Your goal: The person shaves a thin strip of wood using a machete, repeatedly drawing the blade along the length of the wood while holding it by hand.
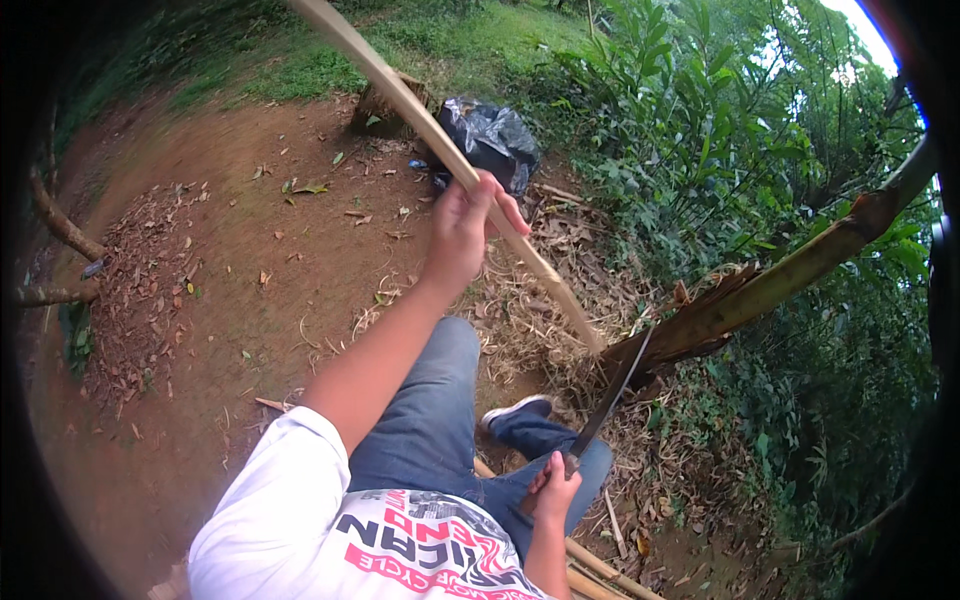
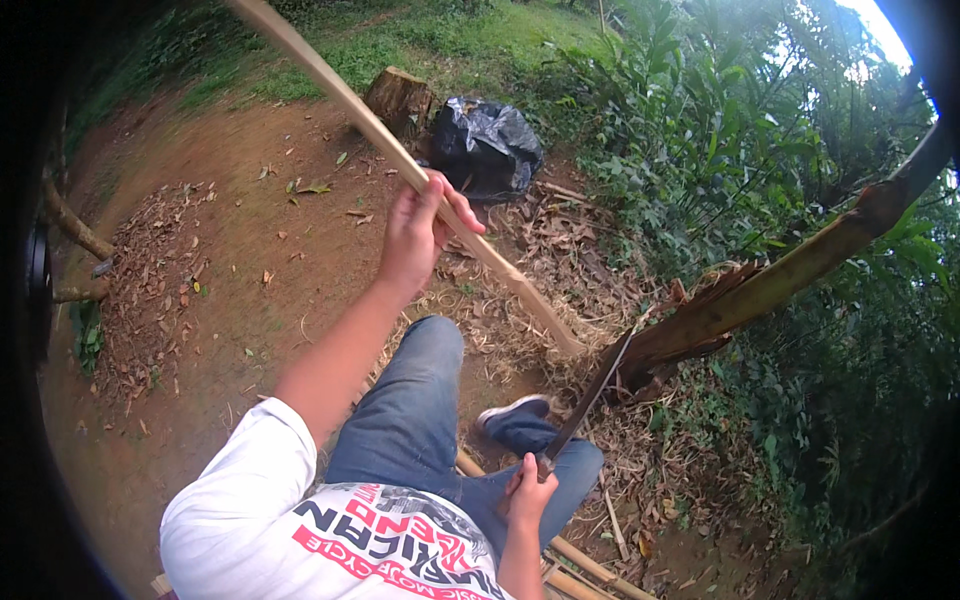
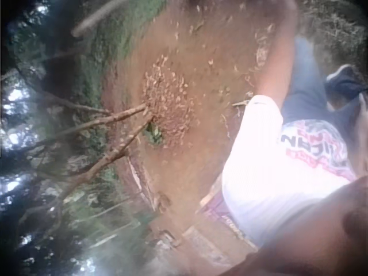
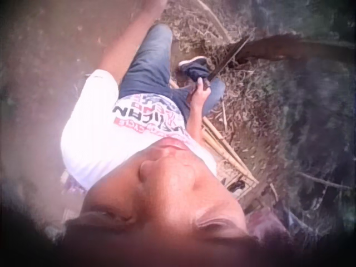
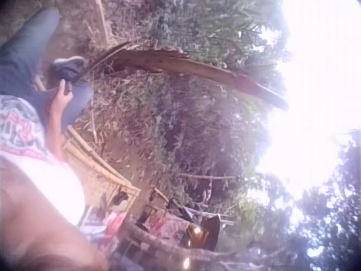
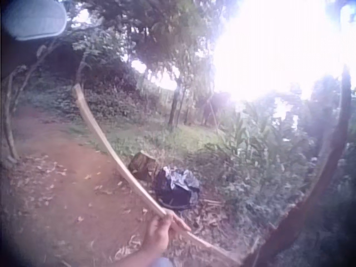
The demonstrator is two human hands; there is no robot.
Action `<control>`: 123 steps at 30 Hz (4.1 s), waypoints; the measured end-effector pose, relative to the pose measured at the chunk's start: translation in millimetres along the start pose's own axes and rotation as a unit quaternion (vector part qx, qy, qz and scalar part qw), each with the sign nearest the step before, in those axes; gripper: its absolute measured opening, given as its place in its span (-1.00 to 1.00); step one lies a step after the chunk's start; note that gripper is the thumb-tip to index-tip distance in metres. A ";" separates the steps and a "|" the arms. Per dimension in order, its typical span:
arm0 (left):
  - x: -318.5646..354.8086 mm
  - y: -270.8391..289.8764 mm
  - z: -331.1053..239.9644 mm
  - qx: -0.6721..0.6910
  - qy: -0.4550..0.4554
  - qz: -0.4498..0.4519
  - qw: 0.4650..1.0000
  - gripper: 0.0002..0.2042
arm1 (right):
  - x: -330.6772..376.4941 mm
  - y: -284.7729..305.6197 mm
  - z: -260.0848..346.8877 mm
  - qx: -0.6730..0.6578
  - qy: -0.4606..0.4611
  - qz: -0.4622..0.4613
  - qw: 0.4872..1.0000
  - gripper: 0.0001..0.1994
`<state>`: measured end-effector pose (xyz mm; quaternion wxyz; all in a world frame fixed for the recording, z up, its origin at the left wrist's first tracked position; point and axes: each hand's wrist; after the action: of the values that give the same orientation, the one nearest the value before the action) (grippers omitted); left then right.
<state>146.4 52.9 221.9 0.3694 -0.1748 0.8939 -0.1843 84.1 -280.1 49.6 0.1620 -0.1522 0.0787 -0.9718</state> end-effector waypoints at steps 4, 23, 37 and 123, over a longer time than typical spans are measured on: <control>52.0 -11.2 29.2 0.033 0.038 -0.026 0.998 -0.78 | 0.5 -32.3 37.6 0.026 0.066 0.072 0.995 -0.77; 215.6 -53.1 104.3 0.045 0.331 0.066 0.940 -0.48 | -67.9 -66.0 45.3 -0.002 0.094 0.024 0.995 -0.87; 235.4 11.6 -6.4 -0.546 0.337 0.235 0.730 -0.71 | -84.2 -43.0 15.4 -0.005 0.061 -0.047 0.997 -0.77; 275.4 70.5 26.2 -0.617 0.491 0.198 0.583 -0.70 | -142.5 -31.4 -30.2 0.610 0.013 0.216 0.762 -0.29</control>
<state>-30.5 -14.6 8.2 -0.2948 -0.0627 0.8504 0.4314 193.7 -199.3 -11.0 0.4254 0.0130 -0.4977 -0.7558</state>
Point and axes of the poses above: each hand's wrist, its own x-axis away from the middle knuckle, its own y-axis out of the back of the hand, z = x × y, and after that the axes turned 12 degrees about z, right-handed
